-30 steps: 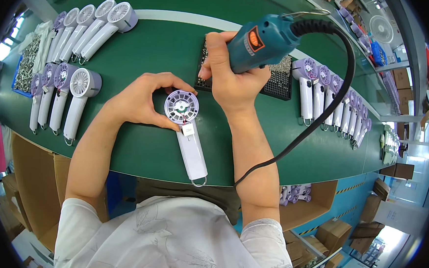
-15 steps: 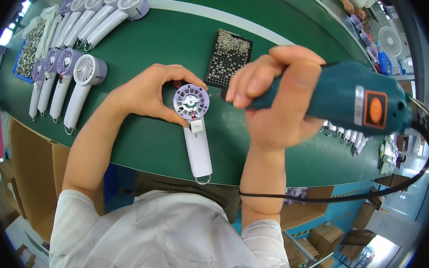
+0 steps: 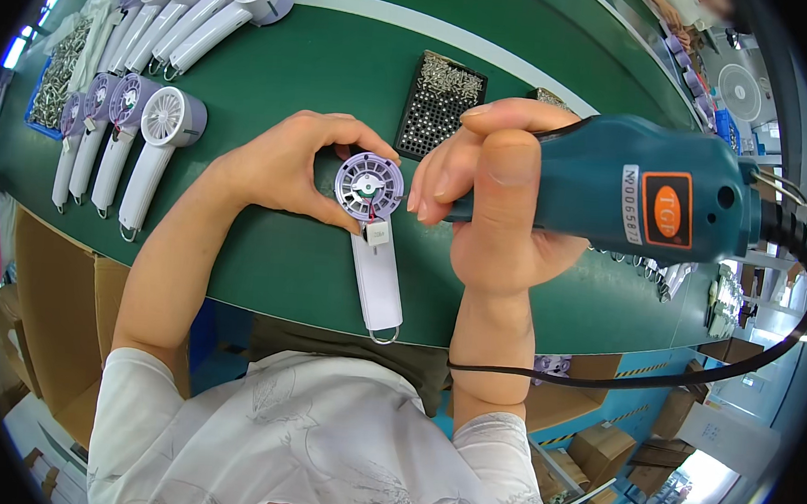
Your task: Assembling handheld fans using an electric screwdriver on an industrial assembly line.
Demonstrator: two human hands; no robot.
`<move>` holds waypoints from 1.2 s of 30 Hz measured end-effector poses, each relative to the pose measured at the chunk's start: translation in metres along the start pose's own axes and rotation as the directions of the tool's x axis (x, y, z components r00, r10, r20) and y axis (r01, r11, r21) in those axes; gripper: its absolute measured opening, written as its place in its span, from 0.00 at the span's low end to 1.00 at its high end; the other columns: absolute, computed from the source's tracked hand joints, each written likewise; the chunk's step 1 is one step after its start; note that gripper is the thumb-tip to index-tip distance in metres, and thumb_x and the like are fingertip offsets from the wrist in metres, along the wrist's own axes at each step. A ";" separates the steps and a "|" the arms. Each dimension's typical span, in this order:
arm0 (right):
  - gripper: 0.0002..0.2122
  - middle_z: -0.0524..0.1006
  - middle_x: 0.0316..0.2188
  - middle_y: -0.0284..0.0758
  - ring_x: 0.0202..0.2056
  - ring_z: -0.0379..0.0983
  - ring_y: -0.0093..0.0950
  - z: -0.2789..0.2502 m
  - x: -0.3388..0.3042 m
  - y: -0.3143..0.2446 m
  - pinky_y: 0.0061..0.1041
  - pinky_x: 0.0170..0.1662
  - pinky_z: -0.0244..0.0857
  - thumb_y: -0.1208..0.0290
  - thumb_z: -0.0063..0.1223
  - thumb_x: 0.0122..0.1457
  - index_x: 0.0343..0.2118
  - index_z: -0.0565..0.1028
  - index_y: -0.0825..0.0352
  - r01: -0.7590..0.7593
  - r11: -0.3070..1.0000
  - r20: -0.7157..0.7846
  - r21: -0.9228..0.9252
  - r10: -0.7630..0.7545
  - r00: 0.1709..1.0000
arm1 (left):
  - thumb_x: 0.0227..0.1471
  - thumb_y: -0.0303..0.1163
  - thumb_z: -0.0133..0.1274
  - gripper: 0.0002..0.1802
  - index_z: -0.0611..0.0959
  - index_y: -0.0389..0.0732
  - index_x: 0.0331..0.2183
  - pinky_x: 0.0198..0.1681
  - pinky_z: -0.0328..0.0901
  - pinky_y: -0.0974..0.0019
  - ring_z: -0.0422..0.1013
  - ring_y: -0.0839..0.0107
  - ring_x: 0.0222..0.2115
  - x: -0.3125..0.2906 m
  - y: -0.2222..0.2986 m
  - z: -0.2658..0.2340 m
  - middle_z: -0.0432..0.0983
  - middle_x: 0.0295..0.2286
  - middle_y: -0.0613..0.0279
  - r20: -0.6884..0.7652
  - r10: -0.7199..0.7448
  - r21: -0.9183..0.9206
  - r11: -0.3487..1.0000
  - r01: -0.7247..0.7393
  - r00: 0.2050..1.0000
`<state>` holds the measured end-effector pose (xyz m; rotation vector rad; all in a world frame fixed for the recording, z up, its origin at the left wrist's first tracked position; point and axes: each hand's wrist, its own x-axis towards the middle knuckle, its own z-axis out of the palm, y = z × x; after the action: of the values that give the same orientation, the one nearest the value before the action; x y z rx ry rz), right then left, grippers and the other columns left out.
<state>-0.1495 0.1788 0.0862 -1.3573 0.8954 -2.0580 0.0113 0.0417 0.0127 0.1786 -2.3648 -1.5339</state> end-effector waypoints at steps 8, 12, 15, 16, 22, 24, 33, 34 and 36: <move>0.05 0.76 0.19 0.33 0.18 0.72 0.19 0.016 -0.008 0.011 0.18 0.20 0.66 0.81 0.62 0.58 0.32 0.76 0.75 -0.115 0.984 -0.093 -0.139 0.103 0.990 | 0.31 0.37 0.77 0.37 0.83 0.41 0.47 0.46 0.70 0.62 0.77 0.64 0.41 0.000 0.006 -0.002 0.82 0.41 0.61 0.030 -0.040 0.028 0.999 0.039 0.999; 0.04 0.72 0.19 0.37 0.14 0.67 0.24 0.011 -0.007 0.014 0.26 0.18 0.66 0.78 0.51 0.65 0.36 0.69 0.73 -0.109 0.945 0.029 -0.310 0.124 0.992 | 0.30 0.36 0.77 0.37 0.82 0.41 0.47 0.46 0.69 0.62 0.77 0.64 0.41 -0.003 0.006 -0.003 0.82 0.40 0.61 0.042 -0.070 -0.013 0.997 0.071 0.997; 0.04 0.72 0.18 0.36 0.15 0.69 0.23 0.010 -0.011 0.016 0.23 0.18 0.66 0.81 0.55 0.62 0.33 0.71 0.72 -0.089 0.944 0.051 -0.318 0.111 0.993 | 0.30 0.36 0.77 0.38 0.82 0.41 0.47 0.46 0.69 0.62 0.76 0.64 0.40 -0.004 0.006 -0.001 0.82 0.40 0.60 0.032 -0.060 -0.024 0.998 0.061 0.998; 0.04 0.73 0.18 0.35 0.16 0.70 0.23 0.015 -0.013 0.019 0.22 0.19 0.66 0.81 0.56 0.60 0.33 0.71 0.72 -0.123 0.954 -0.007 -0.274 0.126 0.992 | 0.30 0.36 0.77 0.37 0.82 0.41 0.46 0.45 0.69 0.62 0.76 0.65 0.39 -0.005 0.003 -0.001 0.82 0.40 0.60 0.009 -0.029 0.010 1.000 0.028 1.000; 0.05 0.77 0.20 0.29 0.18 0.72 0.16 0.018 -0.001 0.016 0.16 0.21 0.64 0.78 0.65 0.56 0.30 0.79 0.72 -0.008 0.958 0.036 -0.288 0.020 0.999 | 0.28 0.34 0.79 0.37 0.83 0.38 0.45 0.44 0.69 0.63 0.75 0.67 0.36 0.000 0.008 -0.003 0.82 0.36 0.59 -0.004 0.003 0.106 0.994 -0.003 1.000; 0.08 0.78 0.22 0.27 0.23 0.72 0.13 0.012 0.005 0.023 0.16 0.26 0.66 0.76 0.69 0.53 0.32 0.79 0.71 0.134 0.929 0.043 -0.345 -0.127 0.991 | 0.29 0.31 0.79 0.38 0.82 0.35 0.45 0.49 0.68 0.62 0.76 0.69 0.41 0.002 0.009 0.000 0.82 0.37 0.62 -0.019 -0.126 0.049 0.991 0.127 0.992; 0.16 0.78 0.20 0.34 0.22 0.73 0.21 0.010 0.002 0.016 0.22 0.29 0.68 0.59 0.75 0.47 0.31 0.83 0.66 0.196 0.941 0.072 -0.275 -0.183 0.980 | 0.24 0.35 0.83 0.61 0.67 0.36 0.60 0.60 0.61 0.54 0.65 0.60 0.57 -0.008 -0.033 -0.009 0.65 0.57 0.56 0.012 -0.109 0.205 0.973 0.104 0.994; 0.15 0.79 0.22 0.32 0.23 0.73 0.19 0.004 0.002 0.004 0.22 0.30 0.68 0.61 0.75 0.48 0.30 0.83 0.67 0.242 0.933 0.063 -0.268 -0.233 0.970 | 0.27 0.32 0.81 0.53 0.71 0.35 0.56 0.56 0.64 0.58 0.69 0.63 0.52 -0.006 -0.028 -0.006 0.71 0.50 0.58 0.047 -0.139 0.083 0.987 0.135 0.989; 0.10 0.80 0.24 0.27 0.22 0.74 0.14 -0.005 -0.006 -0.058 0.19 0.25 0.68 0.66 0.72 0.54 0.29 0.81 0.67 -0.113 0.994 -0.038 0.003 0.113 0.993 | 0.31 0.25 0.77 0.38 0.79 0.34 0.48 0.53 0.68 0.64 0.76 0.69 0.46 -0.001 -0.008 0.012 0.80 0.43 0.58 0.010 -0.112 -0.202 0.973 0.112 0.994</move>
<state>-0.1559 0.2220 0.1255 -1.2412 0.9650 -2.0039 0.0073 0.0495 0.0010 0.2696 -2.2125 -1.8144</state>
